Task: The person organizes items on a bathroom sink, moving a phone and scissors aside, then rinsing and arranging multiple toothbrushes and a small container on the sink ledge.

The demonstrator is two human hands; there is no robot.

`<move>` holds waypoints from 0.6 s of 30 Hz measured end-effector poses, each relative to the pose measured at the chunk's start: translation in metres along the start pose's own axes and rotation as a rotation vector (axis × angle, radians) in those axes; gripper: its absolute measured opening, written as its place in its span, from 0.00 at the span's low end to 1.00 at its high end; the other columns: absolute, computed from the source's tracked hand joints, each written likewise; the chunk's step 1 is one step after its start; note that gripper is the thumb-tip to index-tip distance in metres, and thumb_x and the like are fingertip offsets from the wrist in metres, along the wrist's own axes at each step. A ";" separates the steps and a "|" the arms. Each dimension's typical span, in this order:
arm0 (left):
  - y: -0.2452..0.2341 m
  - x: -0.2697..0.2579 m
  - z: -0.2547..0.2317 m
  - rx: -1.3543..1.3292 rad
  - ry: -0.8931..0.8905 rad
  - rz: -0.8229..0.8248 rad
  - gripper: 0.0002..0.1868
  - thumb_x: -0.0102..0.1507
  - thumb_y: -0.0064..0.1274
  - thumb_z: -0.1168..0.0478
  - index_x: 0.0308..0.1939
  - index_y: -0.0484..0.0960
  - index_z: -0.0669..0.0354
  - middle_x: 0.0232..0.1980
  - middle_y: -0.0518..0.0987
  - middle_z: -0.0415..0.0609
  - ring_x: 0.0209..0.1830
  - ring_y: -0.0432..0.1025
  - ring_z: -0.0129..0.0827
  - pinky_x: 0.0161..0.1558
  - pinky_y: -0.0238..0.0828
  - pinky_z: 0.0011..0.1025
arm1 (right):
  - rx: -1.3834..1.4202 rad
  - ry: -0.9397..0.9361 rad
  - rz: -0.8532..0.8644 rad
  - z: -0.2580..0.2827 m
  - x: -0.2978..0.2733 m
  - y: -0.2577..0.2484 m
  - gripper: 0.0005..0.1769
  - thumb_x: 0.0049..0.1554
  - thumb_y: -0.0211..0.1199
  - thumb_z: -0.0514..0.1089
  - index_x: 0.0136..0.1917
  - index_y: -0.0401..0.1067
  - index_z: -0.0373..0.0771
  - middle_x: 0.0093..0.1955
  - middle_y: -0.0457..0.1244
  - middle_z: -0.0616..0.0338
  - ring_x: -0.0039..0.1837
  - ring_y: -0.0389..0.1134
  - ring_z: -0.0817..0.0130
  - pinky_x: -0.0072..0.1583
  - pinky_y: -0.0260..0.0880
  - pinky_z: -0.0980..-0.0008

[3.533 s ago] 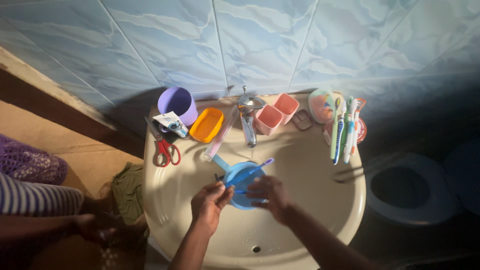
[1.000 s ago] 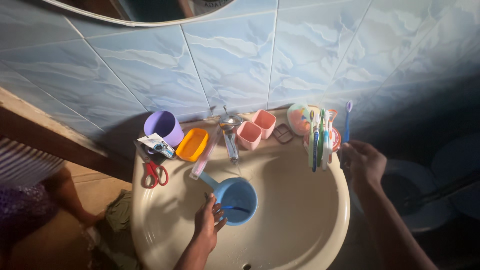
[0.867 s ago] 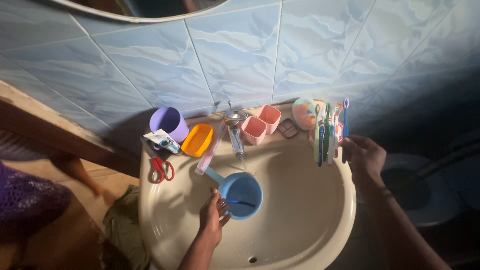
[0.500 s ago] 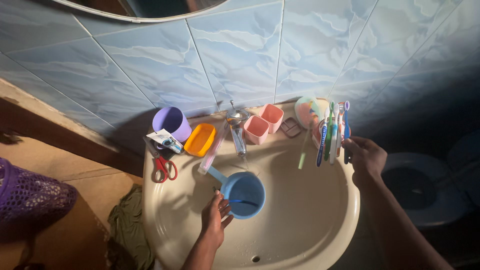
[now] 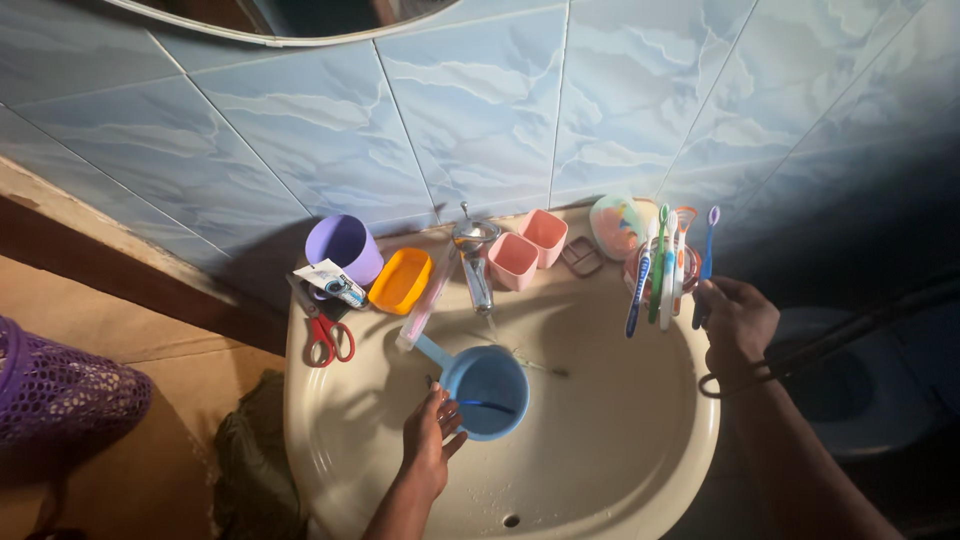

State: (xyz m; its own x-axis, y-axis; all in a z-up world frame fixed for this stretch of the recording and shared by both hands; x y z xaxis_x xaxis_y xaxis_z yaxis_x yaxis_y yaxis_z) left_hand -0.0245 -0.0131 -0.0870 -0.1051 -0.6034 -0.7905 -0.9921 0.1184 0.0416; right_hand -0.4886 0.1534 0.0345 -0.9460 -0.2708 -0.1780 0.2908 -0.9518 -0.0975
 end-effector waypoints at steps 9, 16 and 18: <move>0.003 0.003 0.000 -0.037 0.017 0.015 0.29 0.61 0.47 0.41 0.57 0.75 0.57 0.55 0.75 0.49 0.56 0.69 0.38 0.50 0.69 0.41 | -0.126 0.060 0.058 0.001 0.000 0.008 0.11 0.56 0.64 0.39 0.50 0.75 0.30 0.41 0.68 0.56 0.39 0.66 0.72 0.40 0.65 0.73; 0.002 0.005 -0.001 -0.009 0.016 0.022 0.28 0.62 0.46 0.40 0.56 0.74 0.55 0.56 0.74 0.49 0.56 0.69 0.37 0.50 0.69 0.39 | -0.072 0.135 0.064 -0.007 0.003 0.008 0.13 0.57 0.61 0.39 0.53 0.72 0.29 0.42 0.67 0.54 0.39 0.68 0.70 0.41 0.65 0.73; 0.002 0.004 0.000 -0.011 0.012 0.018 0.28 0.62 0.46 0.40 0.55 0.74 0.55 0.56 0.74 0.49 0.55 0.70 0.37 0.49 0.69 0.40 | -0.036 0.120 0.099 -0.007 0.003 0.010 0.13 0.57 0.61 0.38 0.54 0.71 0.28 0.42 0.67 0.53 0.39 0.68 0.69 0.40 0.64 0.73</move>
State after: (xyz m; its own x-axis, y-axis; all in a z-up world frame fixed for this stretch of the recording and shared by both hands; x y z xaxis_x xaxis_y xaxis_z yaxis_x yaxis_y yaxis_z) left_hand -0.0265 -0.0159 -0.0901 -0.1239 -0.6102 -0.7825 -0.9907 0.1207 0.0628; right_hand -0.4874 0.1440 0.0264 -0.8892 -0.3421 -0.3038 0.3889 -0.9149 -0.1080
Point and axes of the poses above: each hand's wrist, its own x-axis towards the middle knuckle, its own y-axis out of the palm, z = x × y, the point moved 10 cm from there along x, towards the middle knuckle
